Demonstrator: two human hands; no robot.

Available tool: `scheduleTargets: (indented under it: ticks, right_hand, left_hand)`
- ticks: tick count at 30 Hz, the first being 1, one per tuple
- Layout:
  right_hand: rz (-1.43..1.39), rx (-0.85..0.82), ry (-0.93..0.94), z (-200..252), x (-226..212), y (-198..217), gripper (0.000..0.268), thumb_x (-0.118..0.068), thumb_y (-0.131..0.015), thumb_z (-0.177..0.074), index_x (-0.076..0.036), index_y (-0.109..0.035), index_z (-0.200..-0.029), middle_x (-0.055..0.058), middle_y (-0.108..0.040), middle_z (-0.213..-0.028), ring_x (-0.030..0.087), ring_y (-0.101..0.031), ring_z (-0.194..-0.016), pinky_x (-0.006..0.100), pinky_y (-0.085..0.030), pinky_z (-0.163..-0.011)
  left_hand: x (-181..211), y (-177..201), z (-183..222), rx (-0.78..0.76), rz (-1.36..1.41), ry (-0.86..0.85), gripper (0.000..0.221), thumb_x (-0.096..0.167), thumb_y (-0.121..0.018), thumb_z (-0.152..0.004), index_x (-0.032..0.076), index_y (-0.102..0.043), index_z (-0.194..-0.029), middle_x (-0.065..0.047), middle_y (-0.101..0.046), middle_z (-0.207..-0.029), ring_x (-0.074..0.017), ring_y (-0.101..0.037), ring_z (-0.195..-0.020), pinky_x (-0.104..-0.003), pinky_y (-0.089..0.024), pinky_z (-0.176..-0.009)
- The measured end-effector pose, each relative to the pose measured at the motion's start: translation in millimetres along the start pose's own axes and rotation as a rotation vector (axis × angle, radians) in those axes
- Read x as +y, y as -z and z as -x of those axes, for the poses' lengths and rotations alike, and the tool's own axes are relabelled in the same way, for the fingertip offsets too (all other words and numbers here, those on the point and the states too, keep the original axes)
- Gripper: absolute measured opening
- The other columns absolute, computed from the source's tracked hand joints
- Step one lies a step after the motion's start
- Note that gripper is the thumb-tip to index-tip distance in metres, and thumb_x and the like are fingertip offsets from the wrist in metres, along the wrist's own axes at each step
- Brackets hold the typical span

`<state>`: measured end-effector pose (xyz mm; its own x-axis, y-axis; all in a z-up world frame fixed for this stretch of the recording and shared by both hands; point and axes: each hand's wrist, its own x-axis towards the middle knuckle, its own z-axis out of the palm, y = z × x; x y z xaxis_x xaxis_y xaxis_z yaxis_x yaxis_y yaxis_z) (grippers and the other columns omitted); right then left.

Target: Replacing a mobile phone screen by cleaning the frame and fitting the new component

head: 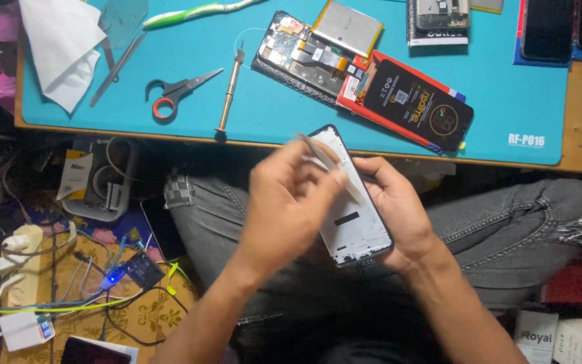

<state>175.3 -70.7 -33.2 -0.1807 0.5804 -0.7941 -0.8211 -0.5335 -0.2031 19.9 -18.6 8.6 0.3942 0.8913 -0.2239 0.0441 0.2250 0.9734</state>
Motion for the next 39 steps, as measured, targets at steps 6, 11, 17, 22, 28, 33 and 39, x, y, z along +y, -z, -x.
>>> scheduleTargets:
  ticks: [6,11,17,22,28,33,39]
  right_hand:
    - [0.042,0.008,0.003,-2.3,-3.1,6.1,0.045,-0.041,-0.055,-0.105,-0.003,-0.079,-0.110,0.014,-0.078,-0.079,0.026,-0.071,-0.063,0.035,-0.057,-0.057]
    - [0.037,0.053,-0.029,13.9,-8.4,-25.3,0.051,-0.041,-0.052,-0.103,0.000,-0.077,-0.123,0.021,-0.078,-0.106,0.036,-0.073,-0.090,0.049,-0.061,-0.081]
    - [0.022,-0.061,0.135,7.0,-19.2,-28.0,0.055,-0.040,-0.055,-0.105,-0.002,-0.070,-0.142,0.020,-0.078,-0.122,0.038,-0.076,-0.100,0.060,-0.064,-0.083]
    - [0.095,-0.181,0.216,-6.2,-39.2,-31.9,0.066,-0.046,-0.054,-0.103,-0.001,-0.064,-0.151,0.026,-0.074,-0.136,0.045,-0.075,-0.110,0.055,-0.064,-0.085]
    - [0.103,-0.166,0.213,-12.0,-65.3,-42.7,0.062,-0.033,-0.046,-0.098,0.008,-0.067,-0.139,0.032,-0.074,-0.124,0.050,-0.073,-0.107,0.059,-0.060,-0.089]
    - [0.069,-0.039,0.147,-0.8,-80.8,-69.2,0.044,-0.034,-0.066,-0.095,0.002,-0.071,-0.118,0.018,-0.078,-0.099,0.030,-0.079,-0.082,0.051,-0.067,-0.075]
    - [0.027,-0.001,0.090,-5.4,-81.0,-50.5,0.043,-0.034,-0.066,-0.095,0.002,-0.070,-0.118,0.018,-0.075,-0.097,0.031,-0.077,-0.082,0.048,-0.066,-0.073]
  left_hand:
    - [11.5,2.7,0.3,0.054,-0.071,0.011,0.013,0.013,-0.073,-0.098,0.007,-0.068,-0.108,-0.006,-0.082,-0.088,-0.0086,-0.076,-0.068,-0.023,-0.063,-0.058]
    - [3.6,5.3,-3.8,0.037,0.026,0.008,0.006,0.007,-0.072,-0.098,0.008,-0.068,-0.103,-0.007,-0.080,-0.079,-0.0101,-0.072,-0.068,-0.023,-0.057,-0.057]
    - [-4.1,6.9,-18.0,0.243,0.199,-0.064,0.010,0.004,-0.070,-0.101,0.007,-0.063,-0.107,-0.014,-0.079,-0.089,-0.0233,-0.084,-0.078,-0.028,-0.064,-0.049]
    - [-1.8,12.3,-45.3,0.321,0.124,-0.157,0.010,0.006,-0.072,-0.102,0.011,-0.065,-0.107,-0.004,-0.074,-0.095,-0.0116,-0.076,-0.086,-0.024,-0.066,-0.078]
    - [0.3,11.1,-67.9,0.306,0.089,-0.238,0.010,0.005,-0.075,-0.100,0.009,-0.066,-0.104,-0.002,-0.073,-0.094,-0.0115,-0.078,-0.085,-0.020,-0.060,-0.073]
    - [5.6,8.7,-76.9,0.314,0.038,-0.147,0.016,0.013,-0.076,-0.100,0.010,-0.069,-0.115,-0.013,-0.081,-0.092,-0.0135,-0.077,-0.079,-0.033,-0.069,-0.063]
    - [-3.4,0.8,-74.4,0.217,-0.010,-0.091,0.015,0.011,-0.077,-0.099,0.009,-0.071,-0.112,-0.011,-0.080,-0.090,-0.0109,-0.075,-0.072,-0.026,-0.064,-0.053]
